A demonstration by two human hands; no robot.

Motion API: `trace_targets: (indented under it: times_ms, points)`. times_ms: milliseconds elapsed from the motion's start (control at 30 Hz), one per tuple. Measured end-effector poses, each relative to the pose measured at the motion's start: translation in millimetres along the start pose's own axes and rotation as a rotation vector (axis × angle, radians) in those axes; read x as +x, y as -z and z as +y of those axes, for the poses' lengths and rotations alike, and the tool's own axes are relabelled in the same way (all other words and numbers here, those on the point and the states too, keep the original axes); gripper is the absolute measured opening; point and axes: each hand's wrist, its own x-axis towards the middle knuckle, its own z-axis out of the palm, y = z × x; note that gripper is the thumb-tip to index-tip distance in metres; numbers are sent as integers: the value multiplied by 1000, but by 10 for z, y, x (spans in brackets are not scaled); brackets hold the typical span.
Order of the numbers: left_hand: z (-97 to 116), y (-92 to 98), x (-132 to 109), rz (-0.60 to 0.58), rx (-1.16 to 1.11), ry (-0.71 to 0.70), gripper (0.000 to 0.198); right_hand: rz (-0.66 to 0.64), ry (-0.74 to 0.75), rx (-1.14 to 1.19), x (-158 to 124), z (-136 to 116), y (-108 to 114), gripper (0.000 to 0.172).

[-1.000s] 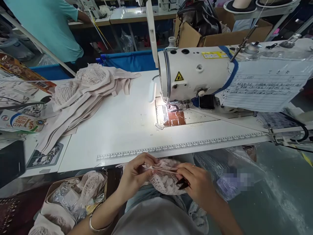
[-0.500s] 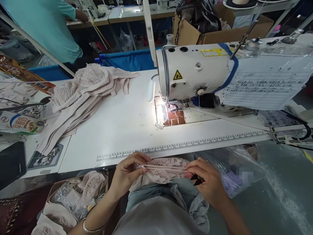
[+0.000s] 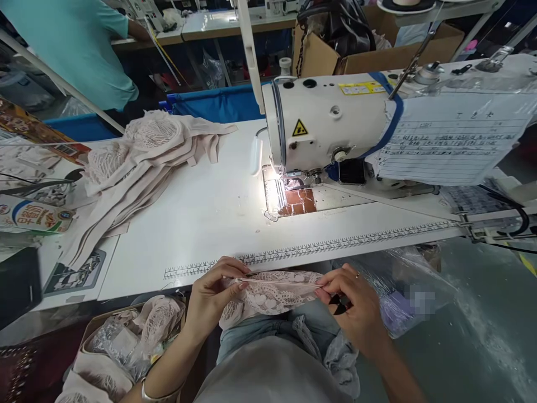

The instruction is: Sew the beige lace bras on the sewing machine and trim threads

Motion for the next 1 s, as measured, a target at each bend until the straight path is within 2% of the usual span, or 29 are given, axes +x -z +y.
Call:
trace_targets:
  times_ms: [100, 200, 267, 400, 467, 567, 633, 667, 700, 767, 867, 1000]
  points:
    - [-13, -11, -1, 25, 51, -32, 6, 36, -34, -11, -11, -43, -45, 22]
    - [-26, -27, -3, 46, 83, -33, 9, 30, -102, -50, -5, -60, -61, 8]
    - [-44, -36, -4, 55, 72, -30, 11, -8, -99, -36, 17, -53, -34, 6]
    - [-73, 13, 14, 47, 17, -6, 20, -160, -75, 113, 110, -33, 138, 16]
    - [-42, 69, 41, -61, 1, 48, 24, -256, -62, 217, 175, -57, 238, 20]
    - [76, 89, 87, -338, 68, 93, 28, -396, -39, 332, 268, -179, 274, 22]
    - [161, 8, 99, -491, 128, 13, 45, -448, -57, 303, 315, -291, 184, 19]
    - [191, -59, 96, -534, 142, -48, 46, -462, -61, 269, 331, -339, 116, 17]
    - [209, -134, 87, -557, 141, -104, 39, -468, -52, 243, 341, -376, 42, 16]
    - [209, -280, 62, -540, 116, -160, 18, -478, -10, 220, 341, -401, -83, 15]
    - [151, -392, 41, -459, 49, -108, 30, -479, -46, 196, 293, -317, -144, 8]
    - [97, -349, 71, -420, -59, 27, 34, -485, -179, 192, 196, -130, -70, 20]
